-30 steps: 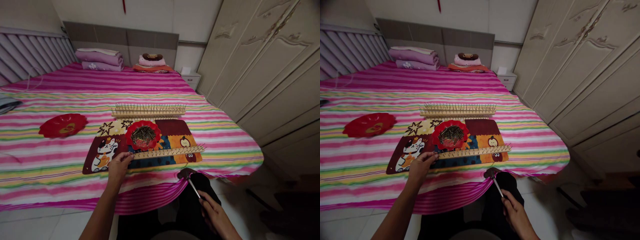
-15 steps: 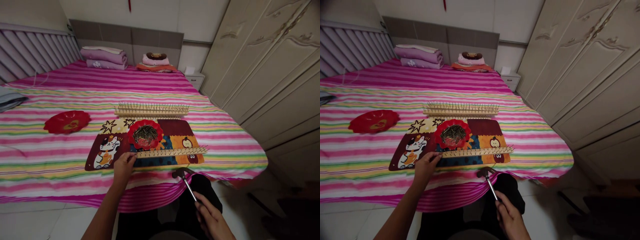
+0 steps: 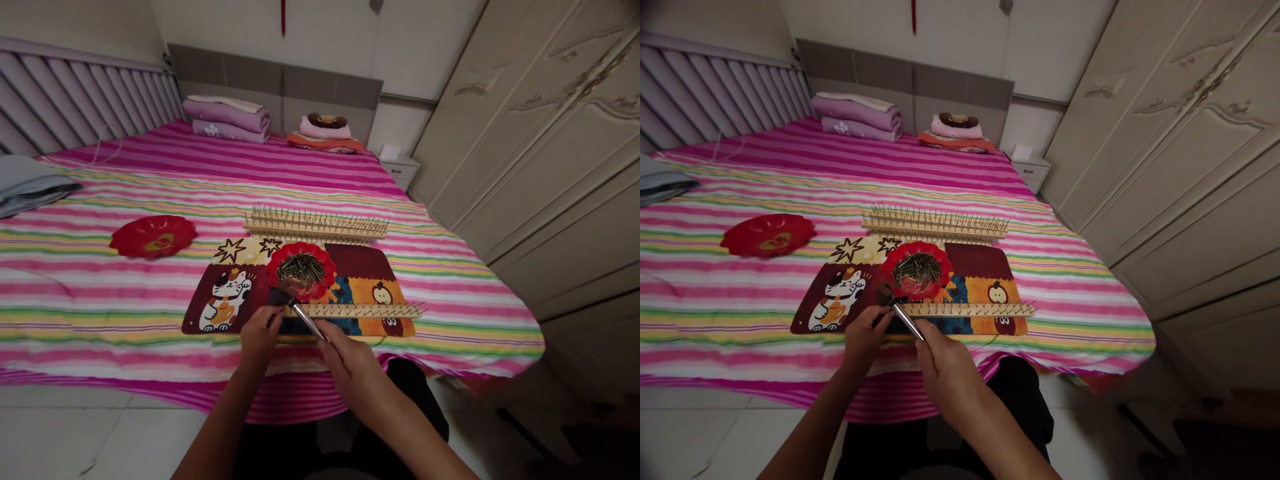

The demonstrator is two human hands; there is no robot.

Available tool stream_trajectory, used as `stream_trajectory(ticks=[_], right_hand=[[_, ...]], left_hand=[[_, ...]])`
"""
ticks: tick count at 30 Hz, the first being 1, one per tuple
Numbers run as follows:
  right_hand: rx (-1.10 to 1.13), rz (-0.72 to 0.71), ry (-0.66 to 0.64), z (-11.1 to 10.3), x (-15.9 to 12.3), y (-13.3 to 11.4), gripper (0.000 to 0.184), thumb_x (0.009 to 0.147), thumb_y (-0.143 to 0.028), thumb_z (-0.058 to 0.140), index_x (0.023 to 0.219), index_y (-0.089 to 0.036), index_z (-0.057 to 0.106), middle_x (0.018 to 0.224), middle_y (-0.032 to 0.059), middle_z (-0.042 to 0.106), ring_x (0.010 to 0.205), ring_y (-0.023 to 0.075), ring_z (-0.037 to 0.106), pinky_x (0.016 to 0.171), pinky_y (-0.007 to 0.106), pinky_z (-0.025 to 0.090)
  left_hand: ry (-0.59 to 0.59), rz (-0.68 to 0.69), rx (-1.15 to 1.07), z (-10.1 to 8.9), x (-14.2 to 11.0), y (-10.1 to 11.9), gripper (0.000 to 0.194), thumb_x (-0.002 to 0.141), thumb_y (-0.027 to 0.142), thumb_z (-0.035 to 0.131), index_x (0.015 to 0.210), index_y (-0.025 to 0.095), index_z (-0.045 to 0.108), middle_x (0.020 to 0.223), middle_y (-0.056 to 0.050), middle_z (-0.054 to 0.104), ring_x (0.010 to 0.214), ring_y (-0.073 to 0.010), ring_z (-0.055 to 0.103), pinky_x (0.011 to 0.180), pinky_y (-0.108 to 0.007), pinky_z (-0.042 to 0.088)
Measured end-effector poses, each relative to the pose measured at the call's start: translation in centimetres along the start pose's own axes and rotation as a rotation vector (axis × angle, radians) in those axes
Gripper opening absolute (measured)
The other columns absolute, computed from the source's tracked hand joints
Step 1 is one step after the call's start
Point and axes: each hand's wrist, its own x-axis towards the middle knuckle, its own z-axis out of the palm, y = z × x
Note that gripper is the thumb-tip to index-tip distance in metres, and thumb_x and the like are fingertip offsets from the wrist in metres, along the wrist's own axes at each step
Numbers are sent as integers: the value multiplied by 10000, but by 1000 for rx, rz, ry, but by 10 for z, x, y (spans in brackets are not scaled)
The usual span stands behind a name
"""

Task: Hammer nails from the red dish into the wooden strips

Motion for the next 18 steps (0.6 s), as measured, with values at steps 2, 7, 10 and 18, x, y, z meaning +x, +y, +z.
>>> stream_trajectory(ticks=[2,7,10,18], right_hand=[[-39,15,-36,0,1,-1,343,910,-270,388,1195,-197,565,828,49,674,756,165,620,722,258,469],[42,59,-12,-16,-28,4,374,926,-317,373,1249,-216,532,942,43,669,843,153,605,775,240,451],[65,211,53,-30,-58,34,410,899,-394,401,1230,-214,563,757,7,638,654,134,555,644,224,446],[358,712,288,-20,-133,142,606,725,-568,504,1168,-164,591,490,-63,363,451,113,373,418,214,257]], left_hand=[[-4,-15,47,0,0,1,148,750,296,500,697,216,612,750,-28,659,723,-163,604,674,-252,433],[-3,-15,-6,1,3,1,154,742,314,498,709,218,614,800,-36,674,767,-167,617,712,-254,446],[-26,-43,-35,-1,5,2,178,730,353,510,735,218,625,801,-38,680,762,-177,623,705,-268,459],[51,52,142,-16,16,44,176,739,331,497,793,212,614,789,-38,652,732,-176,601,710,-270,452]])
